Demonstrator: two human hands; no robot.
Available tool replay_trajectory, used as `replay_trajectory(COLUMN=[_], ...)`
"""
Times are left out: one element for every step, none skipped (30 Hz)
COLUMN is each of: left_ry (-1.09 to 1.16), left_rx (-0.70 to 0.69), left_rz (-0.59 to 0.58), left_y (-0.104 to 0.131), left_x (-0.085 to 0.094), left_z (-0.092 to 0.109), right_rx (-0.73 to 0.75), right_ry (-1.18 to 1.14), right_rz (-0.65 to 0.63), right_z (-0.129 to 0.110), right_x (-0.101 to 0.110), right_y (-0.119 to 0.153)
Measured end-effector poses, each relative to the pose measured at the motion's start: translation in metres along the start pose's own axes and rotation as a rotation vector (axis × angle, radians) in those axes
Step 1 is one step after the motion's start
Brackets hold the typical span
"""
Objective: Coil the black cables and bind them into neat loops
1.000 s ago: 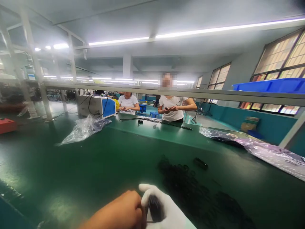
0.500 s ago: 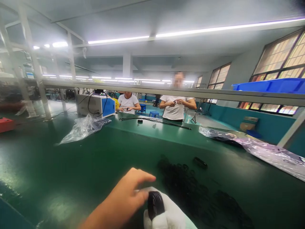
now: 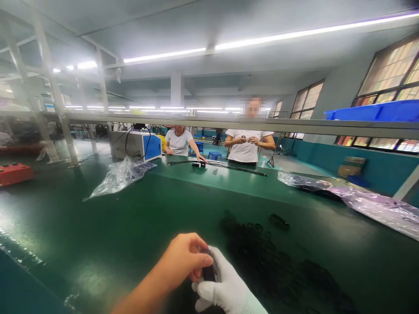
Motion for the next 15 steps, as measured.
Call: replay_trajectory(left_ry=[0.001, 0.012, 0.026, 0.043, 0.058, 0.072, 0.087, 0.112, 0.147, 0.186, 0.229, 0.268, 0.292, 0.286, 0.233], left_rx=[-0.010, -0.022, -0.025, -0.018, -0.004, 0.009, 0.015, 0.008, -0.014, -0.042, -0.063, -0.076, -0.072, -0.051, -0.033], left_rz=[0.034, 0.063, 0.080, 0.079, 0.063, 0.040, 0.012, -0.012, -0.026, -0.042, -0.065, -0.093, -0.124, -0.147, -0.143], left_y=[0.001, 0.003, 0.005, 0.008, 0.011, 0.013, 0.016, 0.018, 0.019, 0.020, 0.020, 0.020, 0.019, 0.019, 0.018], left_x=[0.001, 0.003, 0.004, 0.003, 0.002, -0.001, -0.004, -0.007, -0.008, -0.009, -0.011, -0.013, -0.015, -0.016, -0.015], left_z=[-0.002, -0.004, -0.007, -0.012, -0.018, -0.024, -0.029, -0.032, -0.034, -0.034, -0.033, -0.032, -0.031, -0.032, -0.032], right_rx=[0.001, 0.011, 0.029, 0.048, 0.063, 0.070, 0.081, 0.090, 0.089, 0.078, 0.061, 0.040, 0.019, 0.007, 0.006], right_ry=[-0.002, -0.034, -0.070, -0.098, -0.118, -0.124, -0.123, -0.132, -0.152, -0.182, -0.207, -0.227, -0.246, -0.254, -0.261], right_rz=[-0.001, -0.022, -0.059, -0.094, -0.118, -0.126, -0.125, -0.128, -0.138, -0.152, -0.157, -0.156, -0.154, -0.155, -0.160], right_z=[0.000, -0.001, -0.003, -0.005, -0.007, -0.008, -0.009, -0.010, -0.009, -0.008, -0.005, -0.003, 0.000, 0.001, 0.001], right_x=[0.001, 0.000, -0.003, -0.005, -0.007, -0.007, -0.007, -0.007, -0.008, -0.010, -0.011, -0.011, -0.012, -0.012, -0.013], right_y=[0.000, 0.000, 0.000, 0.001, 0.003, 0.004, 0.005, 0.005, 0.006, 0.007, 0.007, 0.008, 0.008, 0.008, 0.008])
Point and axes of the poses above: each hand's wrist, its own y-axis away from the middle knuckle, its own x-axis out of the back of the hand, z = x × y, the point moved 10 cm from there along -y, towards the middle knuckle, and after that the axes turned 12 degrees about y, right-handed, at the moved point
